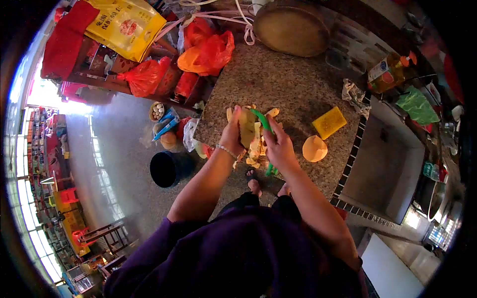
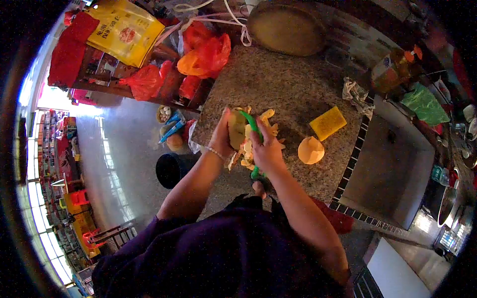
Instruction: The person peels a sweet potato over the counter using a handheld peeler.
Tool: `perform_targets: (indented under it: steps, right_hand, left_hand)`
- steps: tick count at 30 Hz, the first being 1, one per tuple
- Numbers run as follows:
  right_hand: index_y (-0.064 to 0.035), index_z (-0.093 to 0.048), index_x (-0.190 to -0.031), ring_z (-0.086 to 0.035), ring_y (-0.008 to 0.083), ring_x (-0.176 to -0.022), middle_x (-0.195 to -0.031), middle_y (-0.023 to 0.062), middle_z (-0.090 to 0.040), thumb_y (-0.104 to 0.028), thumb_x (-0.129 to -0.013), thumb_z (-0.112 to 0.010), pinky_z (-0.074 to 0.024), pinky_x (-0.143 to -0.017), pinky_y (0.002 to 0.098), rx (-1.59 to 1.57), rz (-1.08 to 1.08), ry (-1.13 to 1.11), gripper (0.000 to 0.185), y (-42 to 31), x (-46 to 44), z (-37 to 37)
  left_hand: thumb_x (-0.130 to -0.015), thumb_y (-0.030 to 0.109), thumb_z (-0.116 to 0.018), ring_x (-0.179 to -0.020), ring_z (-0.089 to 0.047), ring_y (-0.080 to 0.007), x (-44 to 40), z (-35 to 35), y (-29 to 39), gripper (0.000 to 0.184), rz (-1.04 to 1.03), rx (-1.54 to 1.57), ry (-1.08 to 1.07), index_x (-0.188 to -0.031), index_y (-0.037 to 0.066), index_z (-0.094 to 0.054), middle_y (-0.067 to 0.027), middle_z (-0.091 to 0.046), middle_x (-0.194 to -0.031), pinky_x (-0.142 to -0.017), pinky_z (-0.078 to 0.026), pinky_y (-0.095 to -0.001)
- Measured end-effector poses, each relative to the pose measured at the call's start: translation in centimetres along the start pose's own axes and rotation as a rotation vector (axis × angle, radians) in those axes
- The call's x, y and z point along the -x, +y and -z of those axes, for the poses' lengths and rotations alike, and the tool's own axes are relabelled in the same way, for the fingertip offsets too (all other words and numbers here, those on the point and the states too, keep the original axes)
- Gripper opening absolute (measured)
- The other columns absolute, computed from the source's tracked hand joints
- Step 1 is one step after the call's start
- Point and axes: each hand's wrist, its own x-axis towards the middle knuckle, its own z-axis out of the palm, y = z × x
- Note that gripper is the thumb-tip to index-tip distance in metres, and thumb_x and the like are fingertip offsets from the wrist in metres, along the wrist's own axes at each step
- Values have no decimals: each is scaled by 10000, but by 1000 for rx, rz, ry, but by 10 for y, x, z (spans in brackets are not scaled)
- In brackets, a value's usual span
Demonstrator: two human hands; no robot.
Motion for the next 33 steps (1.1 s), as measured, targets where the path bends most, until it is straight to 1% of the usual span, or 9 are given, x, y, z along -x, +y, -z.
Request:
perform_targets:
  steps: [6,13,14,17,18,21,23,28,33]
  right_hand:
    - [-91,-422,-1343,-574,398,-1034,-1124,261,-584,-141,-932,-488,-495,-801,418,177,-17,29,420,-17,19,-12]
    - [-95,-406,-1347,-583,426,-982,-1079,268,-593,-179,-905,-529,-484,-792,461,226,70,6,467,2,40,-10]
    - [-107,-409,-1347,-579,434,-986,-1081,272,-589,-181,-914,-510,-486,-786,462,332,-180,-130,451,-27,49,-4]
    - [-136,-400,-1362,-581,447,-965,-1099,265,-587,-182,-924,-488,-485,-762,484,265,89,-45,449,8,69,-12]
    - [-140,-388,-1379,-645,353,-814,-983,190,-642,-197,-937,-482,-504,-669,435,297,195,41,455,18,67,-13]
    - [-143,-381,-1393,-588,177,-636,-819,79,-606,-223,-943,-500,-476,-570,332,-156,-324,-174,472,18,45,20]
    - [-128,-396,-1388,-479,81,-580,-745,11,-529,-229,-947,-511,-413,-537,247,-5,-75,-150,467,65,30,19]
    - [-109,-394,-1381,-650,255,-887,-1120,190,-610,-238,-947,-489,-493,-741,360,105,-247,-250,462,-12,18,26]
    - [-99,-422,-1360,-631,237,-925,-1072,163,-629,-214,-942,-514,-497,-745,322,117,179,50,444,-10,-13,-2]
  left_hand:
    - [-895,556,-472,-875,-616,-222,-26,-2,-31,499,30,173,220,-1026,88,-585,-72,-641,-938,-761,-504,-373]
    - [-803,565,-594,-805,-615,-247,-69,22,-34,628,-174,-239,631,-1102,14,-555,-118,-608,-912,-684,-504,-377]
    - [-804,568,-595,-780,-606,-239,-76,18,-24,597,-208,-121,562,-1071,34,-562,-102,-604,-890,-672,-495,-382]
    - [-808,575,-599,-706,-578,-213,-85,24,15,509,-280,241,368,-977,94,-582,-52,-592,-827,-638,-470,-399]
    - [-821,578,-579,-732,-572,-209,-78,25,30,501,-219,186,288,-992,107,-591,-55,-592,-838,-632,-466,-401]
    - [-840,592,-542,-763,-557,-200,-54,21,70,502,-107,89,134,-1031,132,-604,-61,-590,-850,-604,-454,-400]
    - [-829,607,-546,-721,-551,-198,-37,11,67,529,-80,123,136,-1048,129,-598,-60,-584,-833,-569,-447,-392]
    - [-843,629,-505,-811,-613,-197,-20,16,41,528,33,-7,7,-1039,148,-600,-47,-623,-916,-675,-508,-368]
    - [-906,551,-465,-847,-616,-215,7,-19,19,479,55,58,29,-1075,118,-577,-57,-624,-969,-742,-505,-362]
